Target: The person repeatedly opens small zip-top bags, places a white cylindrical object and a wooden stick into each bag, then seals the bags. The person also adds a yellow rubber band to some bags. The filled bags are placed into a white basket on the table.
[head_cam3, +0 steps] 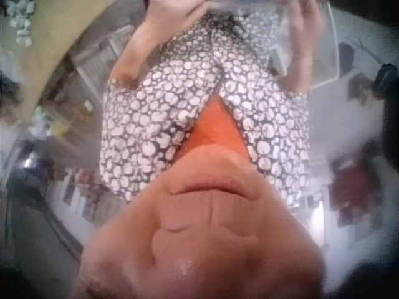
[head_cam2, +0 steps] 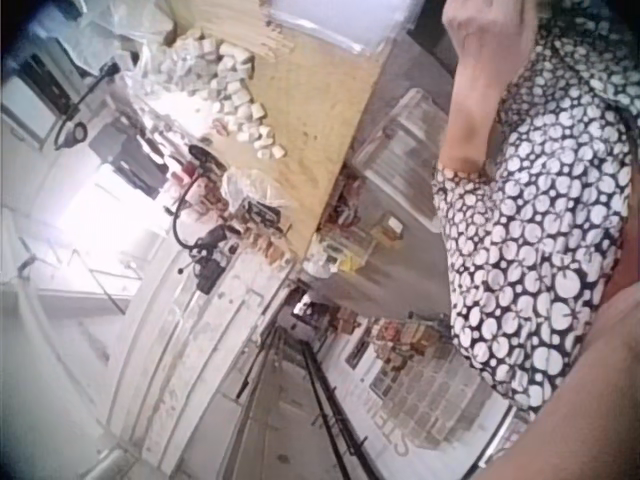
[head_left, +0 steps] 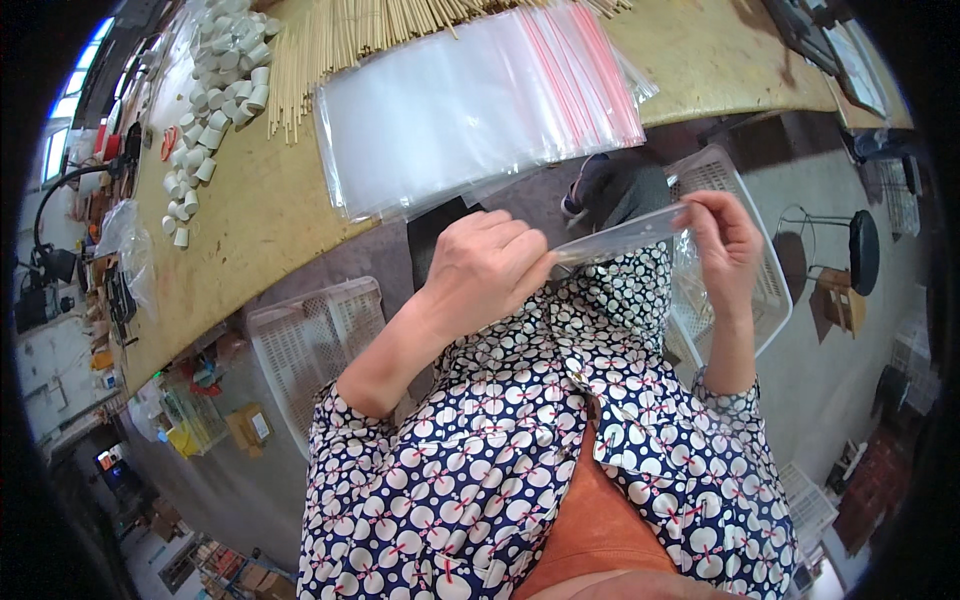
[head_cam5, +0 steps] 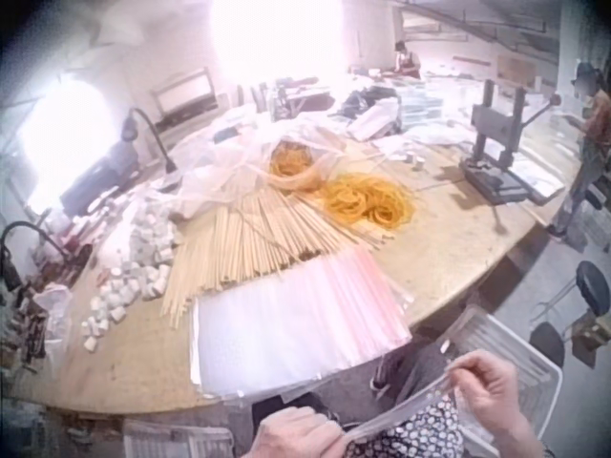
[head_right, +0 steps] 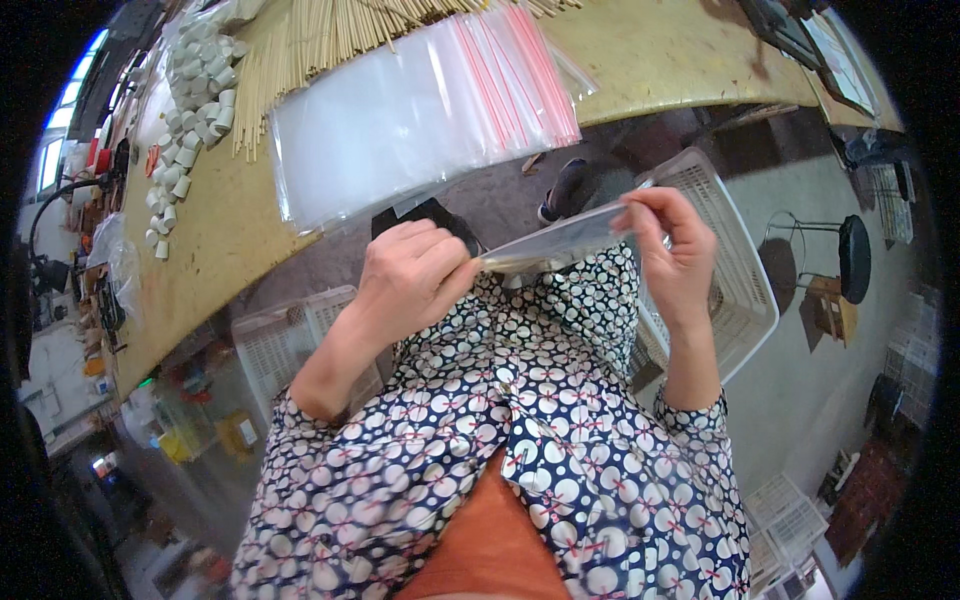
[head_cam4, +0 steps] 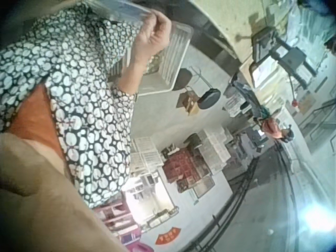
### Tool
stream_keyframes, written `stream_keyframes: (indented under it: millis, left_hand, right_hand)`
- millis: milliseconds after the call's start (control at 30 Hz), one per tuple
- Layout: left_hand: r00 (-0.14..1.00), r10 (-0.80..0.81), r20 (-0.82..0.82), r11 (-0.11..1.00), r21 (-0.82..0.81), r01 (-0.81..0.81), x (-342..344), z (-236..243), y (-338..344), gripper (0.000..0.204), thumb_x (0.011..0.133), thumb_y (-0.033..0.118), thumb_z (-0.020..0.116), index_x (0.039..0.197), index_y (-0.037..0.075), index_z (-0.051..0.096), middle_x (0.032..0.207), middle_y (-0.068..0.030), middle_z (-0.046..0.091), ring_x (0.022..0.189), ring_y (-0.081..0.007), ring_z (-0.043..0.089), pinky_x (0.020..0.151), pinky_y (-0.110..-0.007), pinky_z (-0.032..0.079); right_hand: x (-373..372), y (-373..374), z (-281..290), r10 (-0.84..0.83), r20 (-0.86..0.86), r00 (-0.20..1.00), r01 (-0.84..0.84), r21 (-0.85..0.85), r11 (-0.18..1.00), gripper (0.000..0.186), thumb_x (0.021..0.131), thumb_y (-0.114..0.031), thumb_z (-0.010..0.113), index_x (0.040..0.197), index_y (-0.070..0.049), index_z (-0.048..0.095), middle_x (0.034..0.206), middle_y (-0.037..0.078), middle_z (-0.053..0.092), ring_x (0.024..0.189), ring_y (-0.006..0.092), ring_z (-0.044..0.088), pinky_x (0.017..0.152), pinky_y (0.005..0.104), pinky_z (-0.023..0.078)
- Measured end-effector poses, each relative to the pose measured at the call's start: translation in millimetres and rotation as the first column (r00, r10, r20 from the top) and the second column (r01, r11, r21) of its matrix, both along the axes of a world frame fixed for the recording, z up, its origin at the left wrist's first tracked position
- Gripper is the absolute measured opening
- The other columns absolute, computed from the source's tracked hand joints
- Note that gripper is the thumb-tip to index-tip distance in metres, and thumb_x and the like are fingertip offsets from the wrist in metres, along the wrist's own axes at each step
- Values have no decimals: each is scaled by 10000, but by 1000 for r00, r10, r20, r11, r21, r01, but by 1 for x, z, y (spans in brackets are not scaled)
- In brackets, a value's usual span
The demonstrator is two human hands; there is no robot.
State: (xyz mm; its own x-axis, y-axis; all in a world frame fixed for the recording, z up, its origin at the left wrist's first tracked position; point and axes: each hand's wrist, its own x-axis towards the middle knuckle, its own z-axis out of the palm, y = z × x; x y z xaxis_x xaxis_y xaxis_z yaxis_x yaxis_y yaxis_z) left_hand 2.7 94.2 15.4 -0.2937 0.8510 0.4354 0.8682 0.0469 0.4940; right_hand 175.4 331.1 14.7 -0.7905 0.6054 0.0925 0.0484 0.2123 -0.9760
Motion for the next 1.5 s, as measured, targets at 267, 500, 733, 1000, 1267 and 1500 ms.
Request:
stream_keyframes:
  millis: [267,500,733,1000,1267,1500]
  left_hand:
    - [850,512,-123,849,224,-479,-57,20,68,247,863,253,788,860,71,621,795,-75,631,795,-284,624,762,-412,509]
    - [824,566,-35,822,-56,-567,-91,-11,63,193,906,216,744,893,47,652,797,-88,649,777,-240,634,752,-389,512]
    - [634,186,750,720,335,-608,-112,-22,52,119,968,192,671,963,74,690,914,-29,706,738,-157,626,641,-283,489]
    - [992,97,78,972,209,-112,-58,46,9,177,783,34,793,899,69,663,896,-74,681,818,-221,652,763,-345,530]
    - [1000,-24,-14,997,-70,23,3,6,-16,158,770,68,795,819,62,645,843,-54,641,780,-258,604,710,-379,481]
    - [792,312,525,949,-221,-227,46,-34,-19,99,881,0,724,973,6,688,873,-78,690,757,-186,677,703,-304,536]
  right_hand:
    - [98,83,-6,-415,35,909,388,293,874,143,1036,-70,580,1133,-12,668,946,40,704,852,88,654,793,235,516]
    - [99,67,-29,-644,296,706,338,658,673,255,1011,-87,580,1249,-45,663,1081,123,735,969,215,711,871,328,549]
    - [17,24,-27,-212,220,952,97,440,893,152,984,-5,584,1084,-1,698,994,133,742,938,210,731,823,309,558]
    - [-53,-43,10,344,-5,939,-321,-374,870,191,1021,-168,637,1054,10,698,895,58,748,715,69,667,587,204,507]
    - [-47,-54,-2,529,243,813,-375,-476,796,183,998,-177,614,943,-19,690,814,32,726,647,86,686,498,205,474]
    - [-18,-68,-48,550,202,811,-292,-675,678,180,984,-178,662,888,-26,654,768,35,708,613,83,658,499,209,459]
